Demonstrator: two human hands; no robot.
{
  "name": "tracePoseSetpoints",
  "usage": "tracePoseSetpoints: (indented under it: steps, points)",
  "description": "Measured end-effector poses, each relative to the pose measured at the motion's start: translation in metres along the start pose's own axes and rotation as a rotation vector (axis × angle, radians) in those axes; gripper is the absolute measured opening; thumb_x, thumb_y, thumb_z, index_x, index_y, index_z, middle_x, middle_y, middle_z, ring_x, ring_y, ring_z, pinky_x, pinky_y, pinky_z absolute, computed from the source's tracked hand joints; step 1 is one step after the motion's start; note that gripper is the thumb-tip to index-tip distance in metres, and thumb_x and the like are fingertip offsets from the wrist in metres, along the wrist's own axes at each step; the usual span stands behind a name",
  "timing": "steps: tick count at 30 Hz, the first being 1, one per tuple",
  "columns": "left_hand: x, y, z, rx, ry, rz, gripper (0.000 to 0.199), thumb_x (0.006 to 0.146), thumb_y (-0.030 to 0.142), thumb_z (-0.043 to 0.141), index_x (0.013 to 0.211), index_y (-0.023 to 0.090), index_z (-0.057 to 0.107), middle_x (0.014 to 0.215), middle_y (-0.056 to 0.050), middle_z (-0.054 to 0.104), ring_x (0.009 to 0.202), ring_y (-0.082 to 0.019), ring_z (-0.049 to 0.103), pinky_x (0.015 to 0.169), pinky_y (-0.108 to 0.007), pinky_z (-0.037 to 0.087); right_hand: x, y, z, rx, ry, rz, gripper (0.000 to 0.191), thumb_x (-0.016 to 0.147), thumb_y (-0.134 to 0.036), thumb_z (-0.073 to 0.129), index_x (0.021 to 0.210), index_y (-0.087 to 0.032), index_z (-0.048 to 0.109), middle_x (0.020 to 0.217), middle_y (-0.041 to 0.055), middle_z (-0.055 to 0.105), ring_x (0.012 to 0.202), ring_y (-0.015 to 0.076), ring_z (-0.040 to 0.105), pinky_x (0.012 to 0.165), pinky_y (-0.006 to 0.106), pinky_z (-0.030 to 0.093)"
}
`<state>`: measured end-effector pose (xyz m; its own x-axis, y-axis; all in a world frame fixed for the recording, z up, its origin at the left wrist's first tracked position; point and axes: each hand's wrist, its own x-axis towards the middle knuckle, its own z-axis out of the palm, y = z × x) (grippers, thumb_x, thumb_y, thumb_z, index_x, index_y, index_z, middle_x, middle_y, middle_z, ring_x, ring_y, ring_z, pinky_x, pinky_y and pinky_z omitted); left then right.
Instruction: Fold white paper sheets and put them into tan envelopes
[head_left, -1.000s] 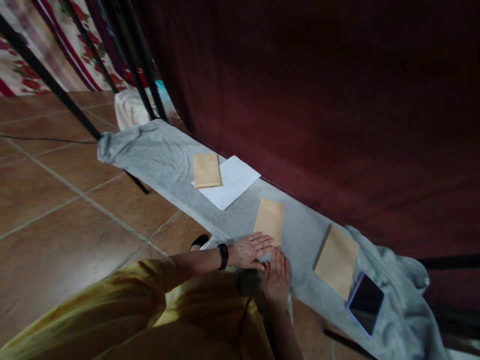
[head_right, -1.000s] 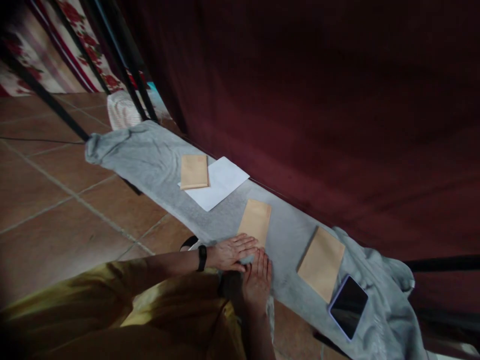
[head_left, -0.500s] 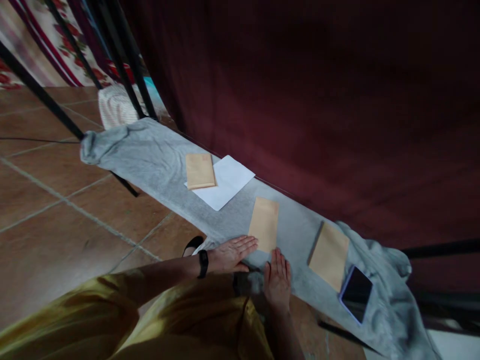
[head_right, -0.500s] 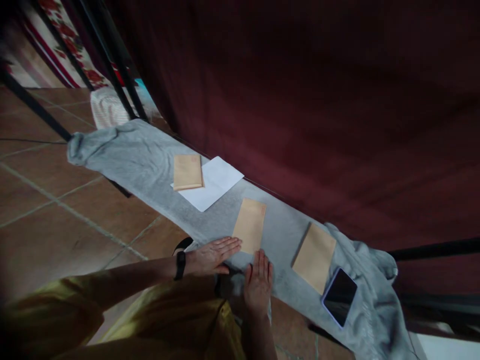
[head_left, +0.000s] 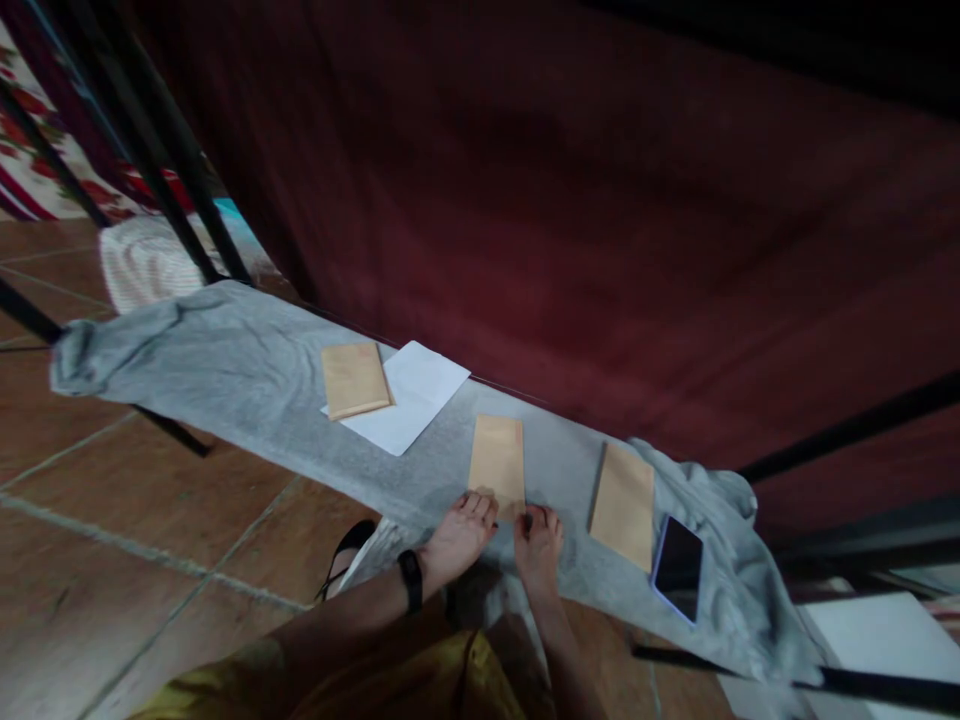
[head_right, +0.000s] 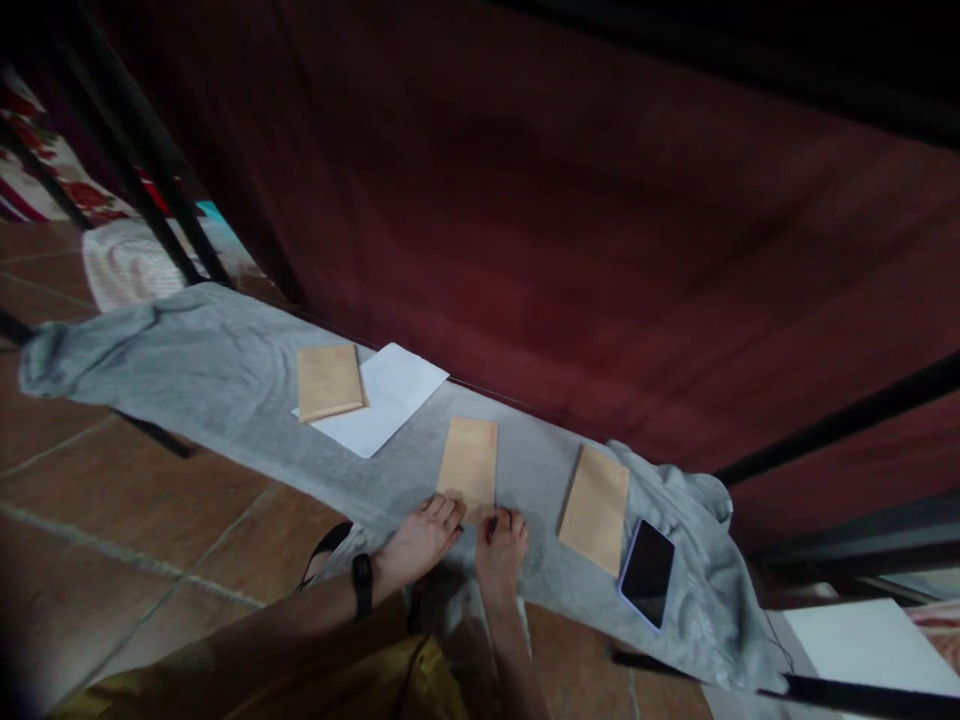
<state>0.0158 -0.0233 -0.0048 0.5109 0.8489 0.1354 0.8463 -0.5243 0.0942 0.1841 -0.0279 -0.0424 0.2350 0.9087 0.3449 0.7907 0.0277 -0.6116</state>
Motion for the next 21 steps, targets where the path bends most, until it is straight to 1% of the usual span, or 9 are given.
tracePoseSetpoints:
  steps: [4, 7, 9, 12, 14, 16, 18, 20, 21]
  points:
    - [0.016, 0.011, -0.004, 0.063, 0.022, -0.03, 0.029, 0.096, 0.018, 0.05, 0.123, 0.013, 0.059, 0.122, -0.015, 0.066, 0.113, -0.028, 0.062, 0.093, -0.041, 0.051, 0.008, 0.003, 0.002, 0.239, -0.015, 0.092, 0.041, 0.092, -0.05, 0.044, 0.091, -0.018, 0.07, 0.094, 0.0137, 0.069, 0.093, 0.0286, 0.063, 0.088, 0.044, 0.047]
    - [0.024, 0.015, -0.012, 0.058, 0.021, -0.041, 0.03, 0.092, 0.009, 0.049, 0.121, 0.011, 0.06, 0.114, -0.016, 0.067, 0.103, -0.027, 0.066, 0.083, -0.038, 0.054, 0.011, -0.002, 0.003, 0.332, -0.033, 0.107, 0.042, 0.091, -0.048, 0.043, 0.099, -0.017, 0.07, 0.099, 0.0127, 0.072, 0.092, 0.0261, 0.067, 0.086, 0.04, 0.052]
    - [0.029, 0.014, -0.019, -0.013, 0.029, -0.077, 0.034, 0.089, 0.004, 0.047, 0.12, 0.012, 0.06, 0.109, -0.015, 0.069, 0.097, -0.026, 0.068, 0.078, -0.035, 0.055, 0.012, -0.011, 0.0, 0.431, -0.046, 0.113, 0.043, 0.091, -0.047, 0.044, 0.108, -0.017, 0.069, 0.106, 0.0123, 0.073, 0.098, 0.0251, 0.068, 0.088, 0.039, 0.053]
    - [0.038, 0.007, -0.034, -0.345, 0.137, -0.247, 0.024, 0.092, 0.01, 0.046, 0.108, 0.016, 0.062, 0.095, -0.011, 0.071, 0.084, -0.022, 0.071, 0.072, -0.031, 0.054, 0.015, -0.028, -0.011, 0.541, -0.038, 0.107, 0.044, 0.092, -0.045, 0.046, 0.119, -0.018, 0.066, 0.118, 0.012, 0.072, 0.109, 0.0243, 0.065, 0.095, 0.039, 0.051]
    - [0.043, 0.001, -0.041, -0.716, 0.281, -0.434, 0.017, 0.095, 0.022, 0.046, 0.094, 0.018, 0.062, 0.079, -0.005, 0.07, 0.072, -0.02, 0.071, 0.068, -0.029, 0.054, 0.016, -0.038, -0.023, 0.522, -0.018, 0.085, 0.044, 0.095, -0.044, 0.043, 0.125, -0.018, 0.064, 0.124, 0.0117, 0.07, 0.115, 0.0233, 0.063, 0.099, 0.039, 0.05]
    - [0.043, -0.002, -0.041, -1.101, 0.432, -0.612, 0.023, 0.094, 0.037, 0.047, 0.084, 0.02, 0.059, 0.071, -0.003, 0.068, 0.067, -0.019, 0.07, 0.065, -0.029, 0.055, 0.017, -0.047, -0.033, 0.466, -0.013, 0.034, 0.046, 0.098, -0.042, 0.039, 0.131, -0.018, 0.06, 0.13, 0.0115, 0.066, 0.121, 0.0223, 0.06, 0.104, 0.04, 0.048]
    - [0.037, 0.001, -0.032, -1.382, 0.517, -0.74, 0.03, 0.091, 0.049, 0.05, 0.082, 0.02, 0.057, 0.072, -0.003, 0.069, 0.069, -0.02, 0.071, 0.066, -0.031, 0.057, 0.014, -0.053, -0.037, 0.401, -0.043, -0.051, 0.047, 0.101, -0.04, 0.036, 0.135, -0.018, 0.058, 0.138, 0.0113, 0.062, 0.128, 0.0213, 0.055, 0.109, 0.041, 0.044]
    - [0.027, 0.009, -0.016, -1.502, 0.503, -0.816, 0.036, 0.088, 0.056, 0.05, 0.08, 0.022, 0.055, 0.075, -0.004, 0.07, 0.073, -0.021, 0.072, 0.068, -0.033, 0.059, 0.008, -0.055, -0.034, 0.319, -0.099, -0.141, 0.047, 0.102, -0.038, 0.035, 0.139, -0.018, 0.055, 0.145, 0.0103, 0.056, 0.134, 0.0204, 0.051, 0.113, 0.041, 0.042]
    - [0.022, 0.015, -0.006, -1.501, 0.453, -0.834, 0.038, 0.089, 0.059, 0.047, 0.077, 0.023, 0.053, 0.073, -0.004, 0.069, 0.072, -0.021, 0.072, 0.067, -0.034, 0.059, 0.003, -0.054, -0.03, 0.272, -0.131, -0.183, 0.046, 0.103, -0.036, 0.034, 0.141, -0.019, 0.054, 0.147, 0.0095, 0.054, 0.136, 0.02, 0.049, 0.114, 0.041, 0.041]
